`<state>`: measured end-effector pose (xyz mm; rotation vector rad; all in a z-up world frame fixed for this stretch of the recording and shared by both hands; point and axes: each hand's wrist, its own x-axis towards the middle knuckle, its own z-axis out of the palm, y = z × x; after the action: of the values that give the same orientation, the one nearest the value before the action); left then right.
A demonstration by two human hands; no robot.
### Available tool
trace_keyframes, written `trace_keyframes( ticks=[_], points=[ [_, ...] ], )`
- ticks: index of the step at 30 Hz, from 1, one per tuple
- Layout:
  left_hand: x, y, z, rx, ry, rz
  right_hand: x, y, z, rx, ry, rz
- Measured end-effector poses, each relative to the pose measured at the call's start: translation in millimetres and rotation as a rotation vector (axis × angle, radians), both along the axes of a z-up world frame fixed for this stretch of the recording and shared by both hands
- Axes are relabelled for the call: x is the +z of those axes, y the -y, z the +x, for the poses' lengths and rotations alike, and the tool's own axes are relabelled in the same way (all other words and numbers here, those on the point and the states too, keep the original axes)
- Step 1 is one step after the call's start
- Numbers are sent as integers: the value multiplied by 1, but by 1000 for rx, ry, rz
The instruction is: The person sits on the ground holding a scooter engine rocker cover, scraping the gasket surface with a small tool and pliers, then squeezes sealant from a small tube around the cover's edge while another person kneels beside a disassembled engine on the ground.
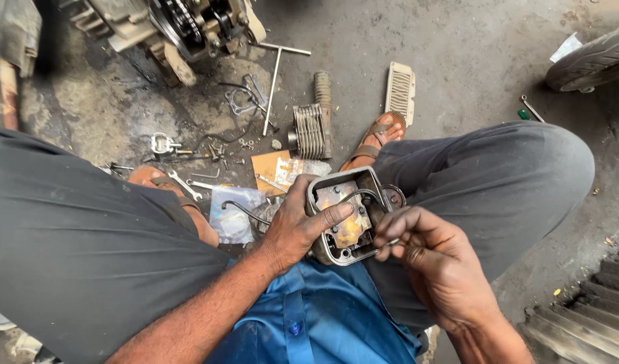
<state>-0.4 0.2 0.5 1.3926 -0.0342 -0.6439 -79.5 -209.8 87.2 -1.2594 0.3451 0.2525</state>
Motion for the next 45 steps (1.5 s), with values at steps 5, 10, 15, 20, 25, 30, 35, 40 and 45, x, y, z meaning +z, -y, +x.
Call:
trace_keyframes(
  ticks=[5,10,15,20,25,30,35,40,45],
  points=[
    [-6,2,-1,14,81,31,2,-21,5,18,-142,-125],
    [-9,3,-1,7,111,110,-14,-14,-2,-5,-175,-243],
    [-11,5,0,16,148,117,-30,-5,-8,93,-186,-356],
    [-6,6,2,-1,97,133,-13,-12,-2,206,-170,-480],
    [-8,9,5,-19,168,243,-1,-20,-1,310,-82,-592],
    [-7,11,6,-63,165,309,14,-37,7,439,156,-1017],
    [0,12,7,-61,178,370,19,-41,8,503,266,-1133],
    [-2,13,6,-56,184,384,22,-43,10,565,402,-1205],
    [-8,16,6,-42,221,390,20,-40,12,607,423,-1207]
  ],
)
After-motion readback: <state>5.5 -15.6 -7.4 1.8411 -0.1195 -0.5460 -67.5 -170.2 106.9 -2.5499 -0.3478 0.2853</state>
